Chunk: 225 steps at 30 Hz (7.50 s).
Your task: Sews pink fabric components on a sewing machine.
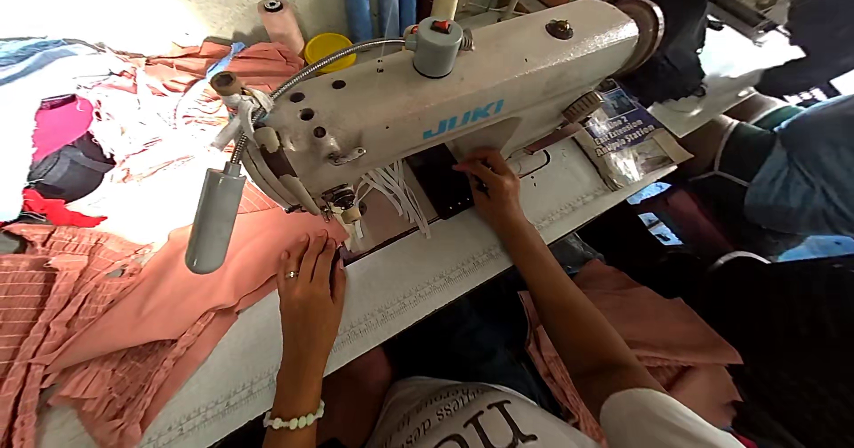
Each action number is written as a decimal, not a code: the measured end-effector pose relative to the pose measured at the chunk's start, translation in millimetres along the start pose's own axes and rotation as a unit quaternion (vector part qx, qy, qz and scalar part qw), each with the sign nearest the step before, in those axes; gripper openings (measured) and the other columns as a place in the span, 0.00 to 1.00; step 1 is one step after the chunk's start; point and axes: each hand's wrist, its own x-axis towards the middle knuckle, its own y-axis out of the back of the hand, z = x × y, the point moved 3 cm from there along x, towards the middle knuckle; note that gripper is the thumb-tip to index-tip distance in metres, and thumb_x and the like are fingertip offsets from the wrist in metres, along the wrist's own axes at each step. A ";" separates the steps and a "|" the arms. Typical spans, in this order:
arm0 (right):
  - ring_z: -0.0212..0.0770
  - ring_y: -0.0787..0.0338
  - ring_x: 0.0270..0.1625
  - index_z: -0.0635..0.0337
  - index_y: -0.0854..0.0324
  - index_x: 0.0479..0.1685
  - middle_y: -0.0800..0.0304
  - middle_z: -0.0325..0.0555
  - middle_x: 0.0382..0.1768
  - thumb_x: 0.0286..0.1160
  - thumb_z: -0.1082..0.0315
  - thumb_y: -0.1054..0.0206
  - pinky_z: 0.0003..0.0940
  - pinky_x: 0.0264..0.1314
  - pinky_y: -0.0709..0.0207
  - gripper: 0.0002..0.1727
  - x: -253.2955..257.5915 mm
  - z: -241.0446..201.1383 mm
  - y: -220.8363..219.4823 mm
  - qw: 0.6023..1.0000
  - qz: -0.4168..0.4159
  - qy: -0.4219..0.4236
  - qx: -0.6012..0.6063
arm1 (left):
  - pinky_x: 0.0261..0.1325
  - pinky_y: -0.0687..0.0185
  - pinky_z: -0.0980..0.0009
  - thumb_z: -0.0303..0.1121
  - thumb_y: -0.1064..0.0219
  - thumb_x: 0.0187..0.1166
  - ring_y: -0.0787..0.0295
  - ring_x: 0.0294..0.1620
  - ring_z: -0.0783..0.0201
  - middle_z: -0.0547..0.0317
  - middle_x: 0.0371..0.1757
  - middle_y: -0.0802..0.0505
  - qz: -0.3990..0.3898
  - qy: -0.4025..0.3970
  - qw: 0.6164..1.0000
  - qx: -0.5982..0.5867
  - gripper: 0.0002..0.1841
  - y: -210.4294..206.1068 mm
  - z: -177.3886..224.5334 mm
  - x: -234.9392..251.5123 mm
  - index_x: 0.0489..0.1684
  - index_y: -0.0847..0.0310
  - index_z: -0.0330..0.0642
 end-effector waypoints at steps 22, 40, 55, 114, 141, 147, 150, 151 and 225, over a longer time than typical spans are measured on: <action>0.53 0.10 0.40 0.62 0.06 0.48 0.11 0.62 0.54 0.59 0.86 0.34 0.47 0.40 0.15 0.19 -2.2 1.4 -1.6 1.000 -0.018 0.016 0.011 | 0.78 0.33 0.35 0.38 0.45 0.85 0.19 0.76 0.35 0.45 0.69 0.10 0.000 0.001 1.000 -0.005 0.20 -0.4 -1.0 -0.5 0.60 0.10 0.36; 0.48 0.14 0.36 0.61 0.04 0.45 0.11 0.60 0.54 0.57 0.84 0.33 0.42 0.35 0.20 0.19 -3.3 1.1 -2.3 0.999 -0.021 0.032 -0.013 | 0.78 0.33 0.34 0.38 0.44 0.85 0.19 0.75 0.35 0.45 0.69 0.10 0.004 0.002 1.000 -0.006 0.20 -0.6 -0.9 -0.6 0.59 0.10 0.35; 0.51 0.11 0.37 0.60 0.06 0.55 0.12 0.62 0.58 0.60 0.82 0.30 0.47 0.34 0.17 0.21 -1.4 -1.0 -4.4 0.999 -0.045 0.017 -0.021 | 0.79 0.33 0.36 0.37 0.44 0.85 0.19 0.75 0.35 0.44 0.69 0.09 0.002 0.001 1.000 -0.010 0.20 -0.4 -1.0 -0.4 0.59 0.10 0.35; 0.49 0.12 0.36 0.65 0.07 0.41 0.11 0.62 0.53 0.58 0.86 0.33 0.45 0.36 0.17 0.15 -13.6 6.7 11.6 0.999 0.017 -0.032 -0.005 | 0.78 0.33 0.35 0.37 0.44 0.84 0.18 0.75 0.36 0.45 0.68 0.09 0.004 -0.004 1.000 -0.008 0.19 -0.1 -1.3 0.1 0.60 0.10 0.36; 0.53 0.12 0.36 0.54 0.06 0.57 0.18 0.65 0.66 0.63 0.77 0.29 0.49 0.32 0.19 0.21 -10.7 -1.4 3.1 0.998 -0.054 -0.016 -0.037 | 0.78 0.33 0.35 0.36 0.43 0.84 0.18 0.74 0.34 0.43 0.68 0.09 0.009 -0.008 1.000 0.000 0.19 1.2 0.2 0.5 0.58 0.10 0.34; 0.45 0.16 0.30 0.53 0.05 0.54 0.17 0.63 0.64 0.57 0.76 0.29 0.41 0.28 0.23 0.22 -12.2 -5.3 0.5 0.997 -0.070 0.039 0.008 | 0.78 0.33 0.35 0.36 0.43 0.84 0.18 0.75 0.35 0.44 0.68 0.09 0.010 -0.007 1.000 -0.005 0.19 0.3 -0.6 0.0 0.59 0.10 0.35; 0.44 0.17 0.32 0.54 0.04 0.50 0.16 0.63 0.62 0.57 0.74 0.31 0.39 0.30 0.23 0.20 -13.2 -5.0 -0.5 0.995 -0.074 0.069 0.024 | 0.78 0.33 0.34 0.36 0.43 0.84 0.18 0.75 0.35 0.44 0.68 0.09 0.010 -0.006 1.000 -0.005 0.19 0.5 -0.2 0.0 0.58 0.10 0.34; 0.44 0.17 0.33 0.54 0.04 0.49 0.15 0.63 0.62 0.57 0.73 0.32 0.39 0.31 0.23 0.19 -13.6 -5.1 -0.9 0.994 -0.079 0.076 0.029 | 0.78 0.33 0.34 0.36 0.43 0.83 0.18 0.75 0.35 0.44 0.68 0.09 0.010 -0.006 1.000 -0.005 0.19 0.6 -0.2 0.2 0.58 0.10 0.34; 0.65 0.23 0.81 0.64 0.20 0.75 0.19 0.63 0.76 0.72 0.83 0.41 0.59 0.80 0.31 0.28 -21.8 57.5 66.0 0.965 0.115 -0.102 -0.212 | 0.76 0.28 0.42 0.35 0.40 0.84 0.16 0.73 0.42 0.53 0.70 0.09 -0.025 -0.055 0.998 -0.009 0.16 3.7 -18.0 15.2 0.60 0.09 0.41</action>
